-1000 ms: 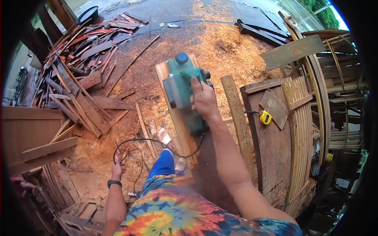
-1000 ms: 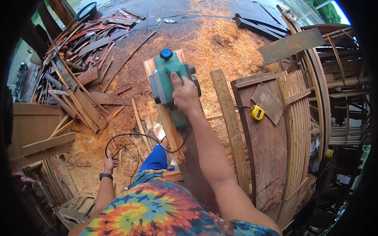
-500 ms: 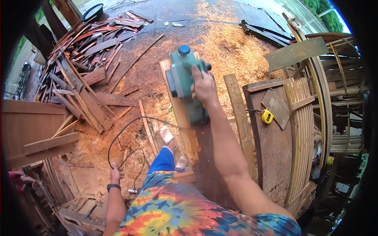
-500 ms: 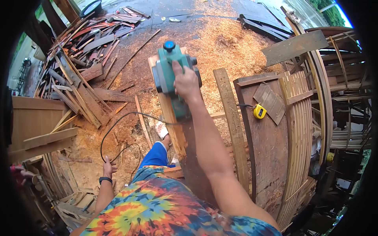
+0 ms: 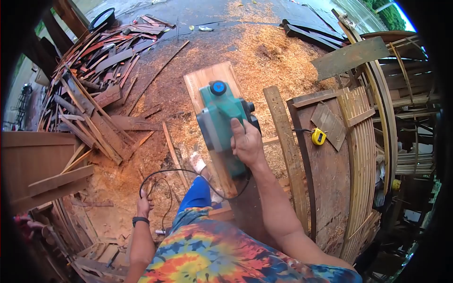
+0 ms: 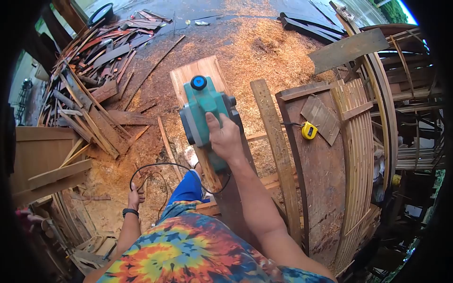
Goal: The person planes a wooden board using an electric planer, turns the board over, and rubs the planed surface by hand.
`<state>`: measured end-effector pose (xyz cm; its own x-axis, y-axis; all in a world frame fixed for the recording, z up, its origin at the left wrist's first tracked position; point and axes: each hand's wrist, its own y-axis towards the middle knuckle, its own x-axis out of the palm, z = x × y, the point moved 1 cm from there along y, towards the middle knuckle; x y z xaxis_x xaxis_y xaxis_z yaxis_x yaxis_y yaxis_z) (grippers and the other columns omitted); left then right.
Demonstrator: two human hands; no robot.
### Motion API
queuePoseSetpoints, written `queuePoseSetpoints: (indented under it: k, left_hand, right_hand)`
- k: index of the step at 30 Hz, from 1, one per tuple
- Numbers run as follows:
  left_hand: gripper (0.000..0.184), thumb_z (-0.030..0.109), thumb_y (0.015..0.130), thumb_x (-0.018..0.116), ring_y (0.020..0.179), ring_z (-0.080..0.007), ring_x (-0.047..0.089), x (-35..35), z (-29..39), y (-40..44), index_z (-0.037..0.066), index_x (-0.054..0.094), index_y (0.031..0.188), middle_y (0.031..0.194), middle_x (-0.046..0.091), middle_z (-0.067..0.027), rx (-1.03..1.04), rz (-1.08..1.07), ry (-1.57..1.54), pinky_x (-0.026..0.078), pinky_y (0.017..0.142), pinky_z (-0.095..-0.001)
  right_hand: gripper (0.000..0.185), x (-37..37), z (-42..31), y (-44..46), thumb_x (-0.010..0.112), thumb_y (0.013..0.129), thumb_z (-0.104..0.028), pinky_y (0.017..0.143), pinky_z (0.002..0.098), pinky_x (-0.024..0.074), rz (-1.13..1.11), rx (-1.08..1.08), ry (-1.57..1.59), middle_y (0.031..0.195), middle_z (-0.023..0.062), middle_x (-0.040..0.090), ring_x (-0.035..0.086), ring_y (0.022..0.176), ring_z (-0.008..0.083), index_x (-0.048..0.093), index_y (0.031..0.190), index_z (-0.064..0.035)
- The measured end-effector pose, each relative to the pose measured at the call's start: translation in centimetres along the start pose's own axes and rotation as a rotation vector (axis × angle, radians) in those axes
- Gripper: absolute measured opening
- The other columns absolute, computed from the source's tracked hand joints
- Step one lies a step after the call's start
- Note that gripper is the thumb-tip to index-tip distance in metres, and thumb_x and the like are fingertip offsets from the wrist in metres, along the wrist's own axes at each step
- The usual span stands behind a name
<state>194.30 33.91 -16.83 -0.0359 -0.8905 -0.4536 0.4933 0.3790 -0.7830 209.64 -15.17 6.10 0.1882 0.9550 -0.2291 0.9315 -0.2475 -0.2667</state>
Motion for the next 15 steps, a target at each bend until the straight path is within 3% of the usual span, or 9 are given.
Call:
queuePoseSetpoints:
  k: [5, 9, 13, 15]
  left_hand:
    - [0.082, 0.068, 0.098, 0.036, 0.064, -0.0193, 0.064, -0.7, 1.7, -1.2, -0.002, 0.045, 0.140, 0.101, 0.067, -0.0154, 0.059, -0.029, -0.056, 0.053, 0.055, -0.0309]
    - [0.080, 0.067, 0.099, 0.034, 0.065, -0.0165, 0.062, -1.7, 1.6, -2.6, 0.000, 0.047, 0.141, 0.099, 0.066, -0.0132, 0.078, 0.017, -0.085, 0.050, 0.053, -0.0276]
    - [0.077, 0.065, 0.100, 0.035, 0.061, -0.0177, 0.061, -3.5, -0.3, -3.5, 0.000, 0.048, 0.139, 0.094, 0.064, -0.0128, 0.060, 0.074, -0.092, 0.049, 0.051, -0.0283]
    - [0.077, 0.066, 0.099, 0.035, 0.060, -0.0184, 0.061, -4.1, -2.2, -3.2, 0.000, 0.047, 0.139, 0.092, 0.064, -0.0128, 0.000, 0.094, -0.138, 0.049, 0.050, -0.0286]
  right_hand:
    - [0.064, 3.7, -3.4, 15.0, 0.053, 0.095, -0.062, 0.039, 0.0293, 0.0426, 0.068, -0.137, -0.017, 0.055, 0.0049, 0.054, 0.051, 0.040, 0.0127, 0.061, 0.085, 0.0014]
    - [0.068, 4.5, -8.5, 21.9, 0.052, 0.095, -0.062, 0.040, 0.0332, 0.0468, 0.014, -0.075, 0.009, 0.060, 0.0095, 0.059, 0.057, 0.043, 0.0174, 0.061, 0.081, 0.0034]
    - [0.069, 4.3, -8.1, 19.8, 0.051, 0.096, -0.062, 0.039, 0.0341, 0.0469, 0.020, -0.061, 0.033, 0.059, 0.0101, 0.059, 0.057, 0.042, 0.0183, 0.060, 0.078, 0.0033]
    - [0.066, 3.2, -6.5, 15.6, 0.052, 0.096, -0.063, 0.041, 0.0301, 0.0441, -0.012, -0.006, 0.052, 0.059, 0.0070, 0.055, 0.053, 0.042, 0.0144, 0.061, 0.087, 0.0020]
